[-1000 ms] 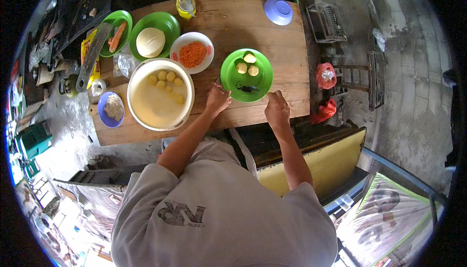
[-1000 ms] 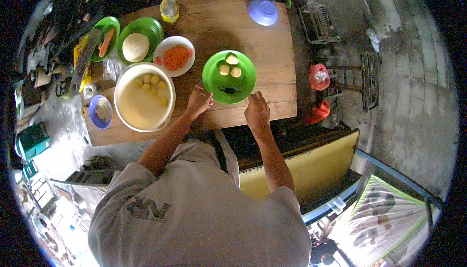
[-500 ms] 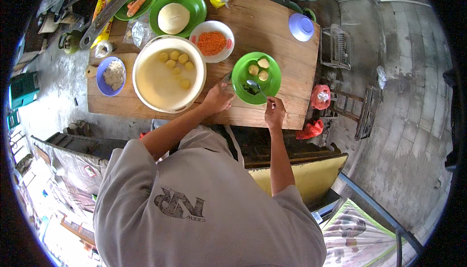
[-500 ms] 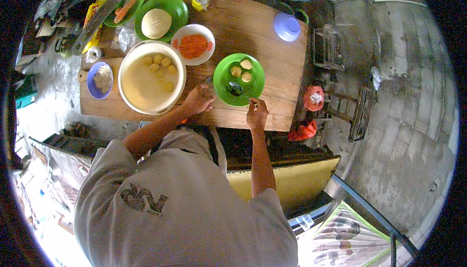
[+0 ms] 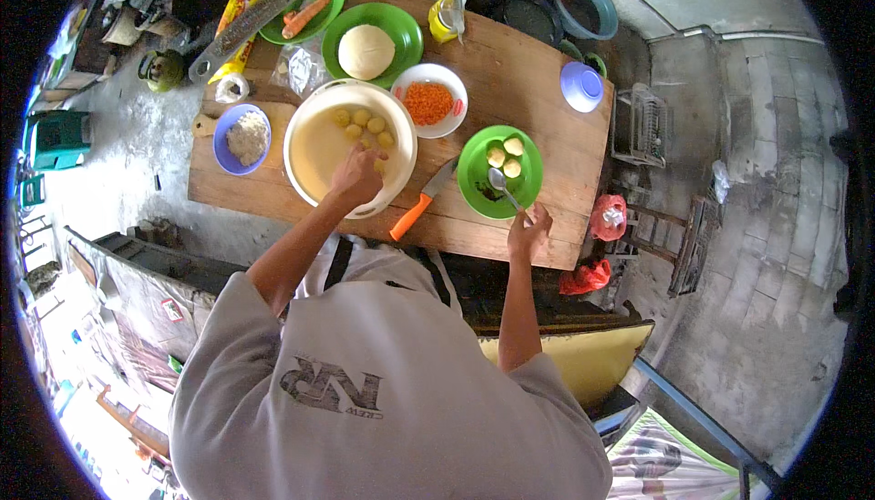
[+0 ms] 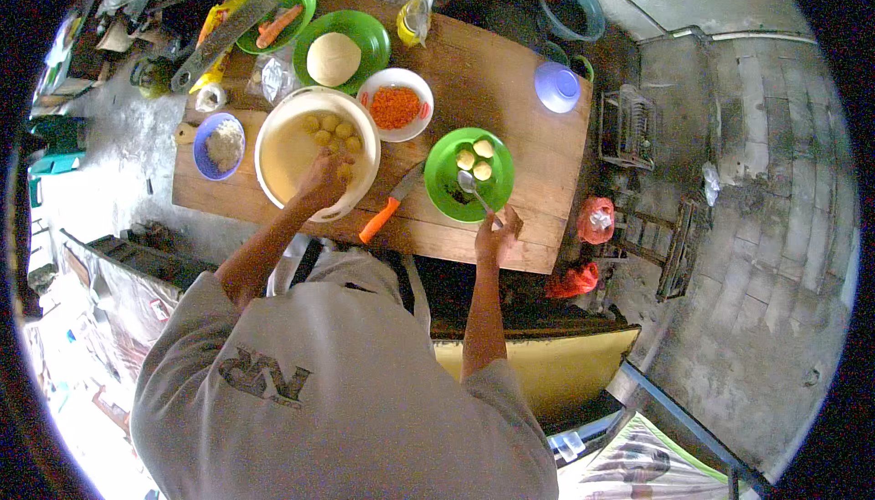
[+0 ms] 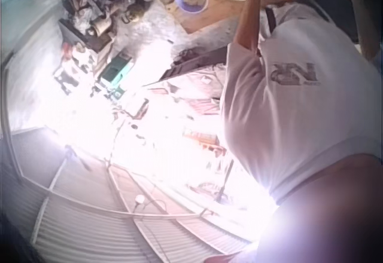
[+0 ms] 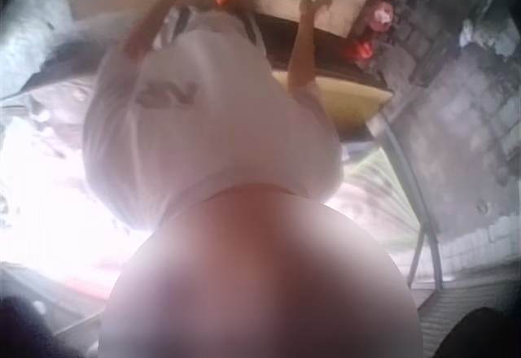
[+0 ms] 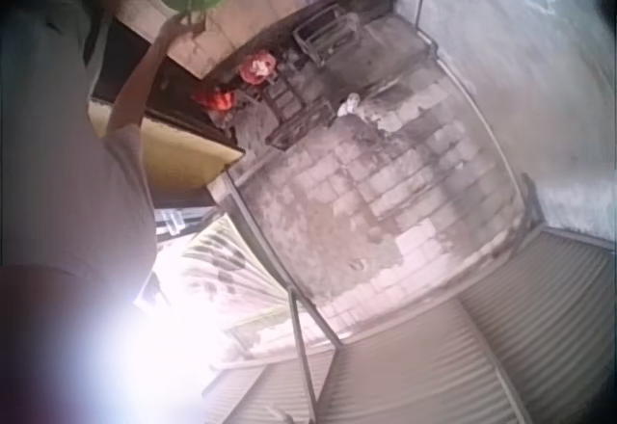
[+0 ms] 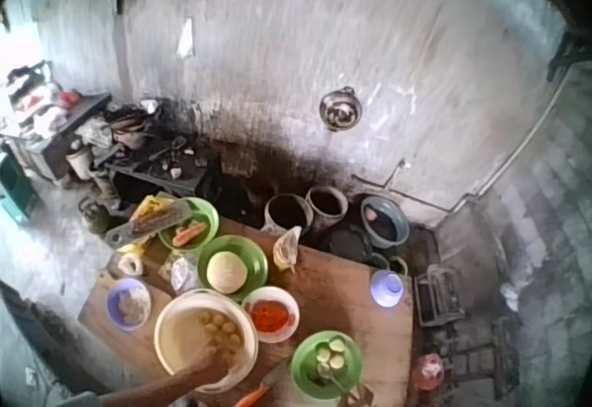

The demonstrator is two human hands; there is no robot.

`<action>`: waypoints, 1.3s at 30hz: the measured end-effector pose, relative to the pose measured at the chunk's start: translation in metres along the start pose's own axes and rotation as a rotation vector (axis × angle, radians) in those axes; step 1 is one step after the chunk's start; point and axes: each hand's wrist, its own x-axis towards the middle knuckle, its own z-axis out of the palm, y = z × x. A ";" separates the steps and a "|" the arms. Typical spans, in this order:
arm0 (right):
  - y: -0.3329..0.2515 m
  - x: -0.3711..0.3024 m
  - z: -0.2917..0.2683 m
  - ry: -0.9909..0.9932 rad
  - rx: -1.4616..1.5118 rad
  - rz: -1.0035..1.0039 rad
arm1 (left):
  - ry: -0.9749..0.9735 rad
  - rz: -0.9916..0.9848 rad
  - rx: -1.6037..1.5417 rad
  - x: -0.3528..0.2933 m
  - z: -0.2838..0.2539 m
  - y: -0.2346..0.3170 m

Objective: The person opens a small packet, scoops a dark paste onto a round dough piece, and places a boiled potato on top. They repeat this process with additional dough pieces, potatoes, and paste, arranging the assembled items on a green plate.

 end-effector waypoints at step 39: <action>-0.031 -0.009 -0.030 0.251 0.116 0.066 | -0.198 -0.117 -1.209 -0.022 -0.049 -0.004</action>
